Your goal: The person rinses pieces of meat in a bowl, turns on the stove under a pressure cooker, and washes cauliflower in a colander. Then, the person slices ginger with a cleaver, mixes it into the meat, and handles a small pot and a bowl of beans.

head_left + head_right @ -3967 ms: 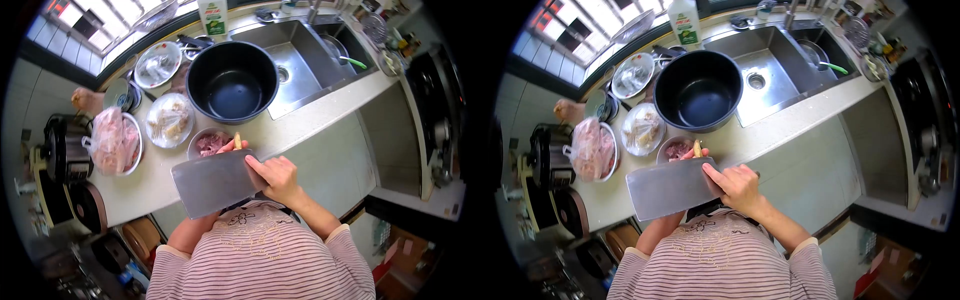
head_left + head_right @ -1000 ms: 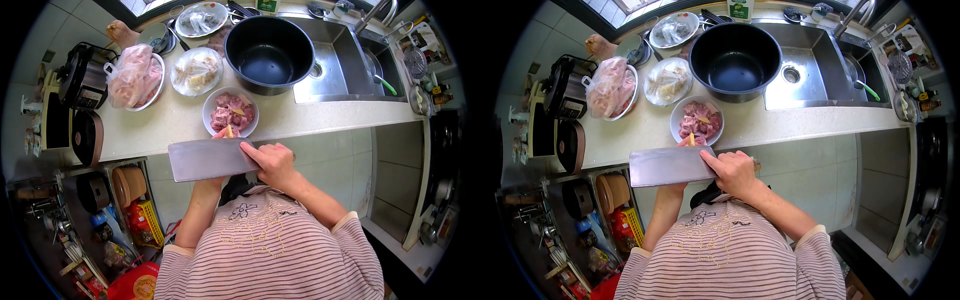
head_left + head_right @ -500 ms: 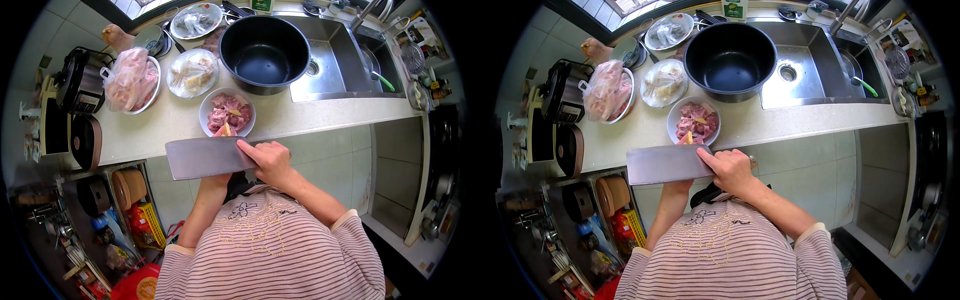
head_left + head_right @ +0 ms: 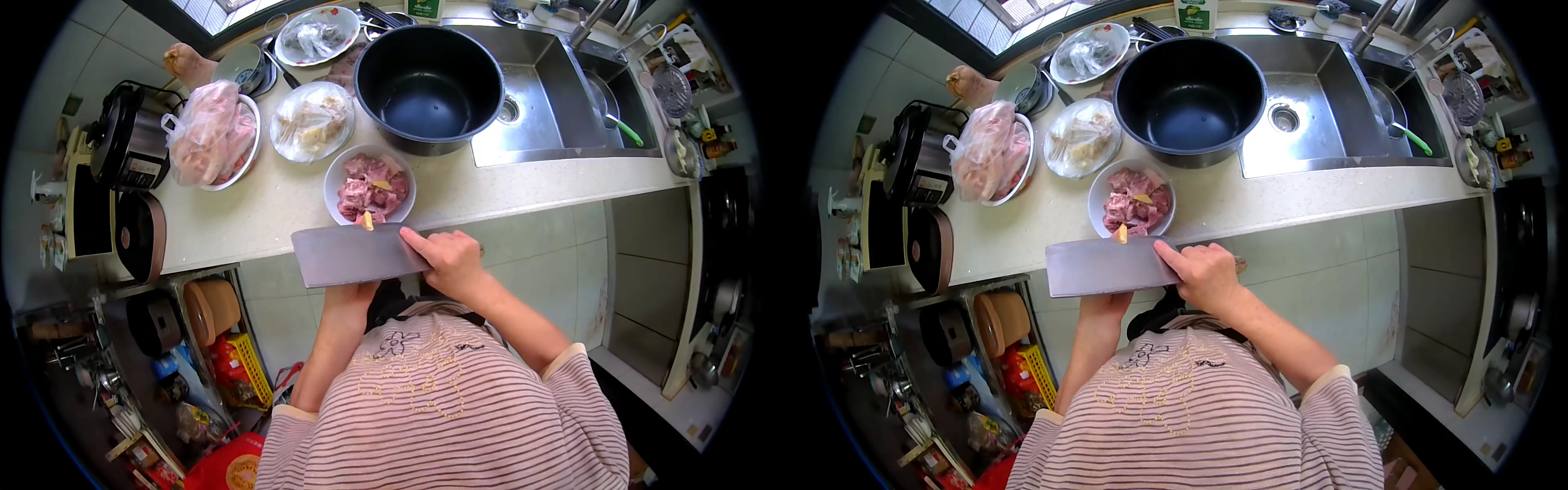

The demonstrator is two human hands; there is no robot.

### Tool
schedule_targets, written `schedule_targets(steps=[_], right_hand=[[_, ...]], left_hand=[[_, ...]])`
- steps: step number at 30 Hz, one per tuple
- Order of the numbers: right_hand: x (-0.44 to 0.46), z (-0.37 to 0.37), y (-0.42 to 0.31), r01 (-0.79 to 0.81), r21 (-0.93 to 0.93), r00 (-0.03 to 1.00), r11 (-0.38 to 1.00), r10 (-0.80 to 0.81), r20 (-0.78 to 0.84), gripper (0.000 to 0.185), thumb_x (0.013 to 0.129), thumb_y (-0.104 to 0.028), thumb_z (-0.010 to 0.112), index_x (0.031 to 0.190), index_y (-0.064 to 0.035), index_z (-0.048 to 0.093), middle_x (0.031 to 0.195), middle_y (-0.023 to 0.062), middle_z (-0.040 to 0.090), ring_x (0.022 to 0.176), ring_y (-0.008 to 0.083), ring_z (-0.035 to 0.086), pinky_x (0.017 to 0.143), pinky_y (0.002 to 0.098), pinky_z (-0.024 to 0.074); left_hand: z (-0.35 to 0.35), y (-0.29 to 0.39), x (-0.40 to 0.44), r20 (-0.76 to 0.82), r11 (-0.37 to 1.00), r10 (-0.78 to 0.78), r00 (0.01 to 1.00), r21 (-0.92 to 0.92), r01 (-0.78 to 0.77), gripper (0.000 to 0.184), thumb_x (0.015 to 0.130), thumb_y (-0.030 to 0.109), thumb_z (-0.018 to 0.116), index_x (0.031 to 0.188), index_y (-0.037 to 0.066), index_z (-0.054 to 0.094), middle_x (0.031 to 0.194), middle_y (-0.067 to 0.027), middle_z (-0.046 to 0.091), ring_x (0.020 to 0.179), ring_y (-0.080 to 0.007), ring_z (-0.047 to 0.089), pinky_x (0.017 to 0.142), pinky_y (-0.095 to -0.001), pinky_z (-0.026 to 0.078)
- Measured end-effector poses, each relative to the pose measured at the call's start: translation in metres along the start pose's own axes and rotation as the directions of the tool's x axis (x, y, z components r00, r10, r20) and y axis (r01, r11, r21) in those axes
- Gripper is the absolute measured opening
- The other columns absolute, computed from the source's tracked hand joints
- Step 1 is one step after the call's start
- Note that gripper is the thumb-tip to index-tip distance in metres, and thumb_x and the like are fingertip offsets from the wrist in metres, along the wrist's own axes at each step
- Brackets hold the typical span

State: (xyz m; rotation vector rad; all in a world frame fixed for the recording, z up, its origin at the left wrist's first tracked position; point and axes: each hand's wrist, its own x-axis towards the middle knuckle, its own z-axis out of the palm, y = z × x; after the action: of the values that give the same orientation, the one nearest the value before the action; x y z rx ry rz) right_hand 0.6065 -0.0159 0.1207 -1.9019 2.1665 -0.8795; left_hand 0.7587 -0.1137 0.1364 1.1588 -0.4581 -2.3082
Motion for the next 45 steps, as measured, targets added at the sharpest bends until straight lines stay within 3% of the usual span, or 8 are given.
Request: schedule_targets(steps=[8,11,25,27,29,31,37,45], right_hand=[[0.014,0.003,-0.01,0.036,0.007,0.998,0.999,-0.035,-0.05,0.056,0.055,-0.005,0.063,0.111,-0.0128,0.06,0.058,0.002,0.052,0.05,0.0199,0.054,0.046,0.0337,0.0383],[0.013,0.004,0.004,0.022,-0.035,1.0,0.999,-0.022,-0.021,0.052,0.056,-0.007,0.064,0.108,-0.0127,0.06,0.059,0.0023,0.053,0.051,0.0202,0.056,0.046,0.0348,0.0405],[0.02,-0.008,-0.024,0.016,0.087,1.0,0.996,-0.015,-0.021,0.057,0.055,-0.002,0.062,0.11,-0.0115,0.061,0.057,0.0017,0.051,0.051,0.0193,0.054,0.048,0.0328,0.0394],[0.021,-0.007,-0.024,0.021,0.082,0.999,0.996,-0.019,-0.026,0.057,0.055,-0.002,0.062,0.111,-0.0111,0.06,0.057,0.0016,0.05,0.051,0.019,0.054,0.048,0.0325,0.0388],[0.02,-0.007,-0.023,0.024,0.073,0.999,0.997,-0.022,-0.028,0.057,0.056,-0.002,0.062,0.112,-0.0106,0.06,0.057,0.0016,0.05,0.051,0.0188,0.054,0.049,0.0323,0.0383],[0.02,-0.006,-0.022,0.026,0.062,0.999,0.998,-0.024,-0.029,0.057,0.056,-0.002,0.061,0.112,-0.0101,0.06,0.058,0.0015,0.05,0.051,0.0187,0.054,0.049,0.0324,0.0381],[0.02,-0.001,-0.022,0.054,0.079,0.994,0.995,-0.046,-0.099,0.061,0.052,-0.001,0.061,0.112,-0.0116,0.062,0.055,0.0009,0.047,0.049,0.0174,0.05,0.045,0.0303,0.0342],[0.022,0.001,-0.021,0.062,0.028,0.995,0.998,-0.06,-0.076,0.055,0.058,-0.004,0.062,0.112,-0.0096,0.061,0.057,0.0005,0.047,0.051,0.0174,0.052,0.048,0.0311,0.035]], left_hand=[[0.012,-0.004,-0.01,0.011,0.997,0.081,0.997,0.015,-0.081,0.037,0.09,0.025,0.055,0.124,0.012,0.049,0.114,-0.0003,0.056,0.106,-0.0133,0.053,0.09,-0.0305,0.044],[-0.007,-0.006,0.012,-0.077,0.981,0.058,0.995,-0.183,-0.071,0.03,0.09,0.022,0.055,0.117,0.011,0.052,0.112,-0.0028,0.058,0.099,-0.0157,0.058,0.084,-0.0299,0.048],[-0.041,-0.018,0.048,0.297,0.984,0.118,0.948,-0.163,-0.071,0.037,0.093,0.025,0.05,0.12,0.001,0.049,0.106,-0.0081,0.06,0.095,-0.0146,0.058,0.083,-0.029,0.048],[-0.036,-0.016,0.046,0.339,0.954,0.222,0.914,0.118,-0.275,0.038,0.094,0.026,0.048,0.121,0.0,0.048,0.104,-0.0078,0.06,0.092,-0.0136,0.059,0.081,-0.0276,0.049],[-0.03,-0.017,0.045,0.348,0.957,0.224,0.91,0.098,-0.272,0.038,0.095,0.026,0.047,0.122,-0.001,0.047,0.102,-0.0072,0.06,0.089,-0.0126,0.059,0.079,-0.0261,0.049],[-0.026,-0.02,0.046,0.322,0.974,0.128,0.938,-0.218,-0.059,0.038,0.095,0.025,0.046,0.123,-0.001,0.047,0.1,-0.0063,0.06,0.086,-0.0117,0.059,0.076,-0.0245,0.05],[-0.024,-0.011,0.046,0.392,0.942,0.213,0.895,0.161,-0.294,0.037,0.095,0.024,0.046,0.123,0.0,0.046,0.1,-0.0048,0.06,0.089,-0.0111,0.058,0.078,-0.0257,0.05],[-0.033,-0.022,0.045,0.36,0.949,0.266,0.894,0.063,-0.308,0.036,0.094,0.025,0.048,0.121,0.001,0.048,0.102,-0.0043,0.059,0.093,-0.0115,0.058,0.079,-0.0273,0.05]])
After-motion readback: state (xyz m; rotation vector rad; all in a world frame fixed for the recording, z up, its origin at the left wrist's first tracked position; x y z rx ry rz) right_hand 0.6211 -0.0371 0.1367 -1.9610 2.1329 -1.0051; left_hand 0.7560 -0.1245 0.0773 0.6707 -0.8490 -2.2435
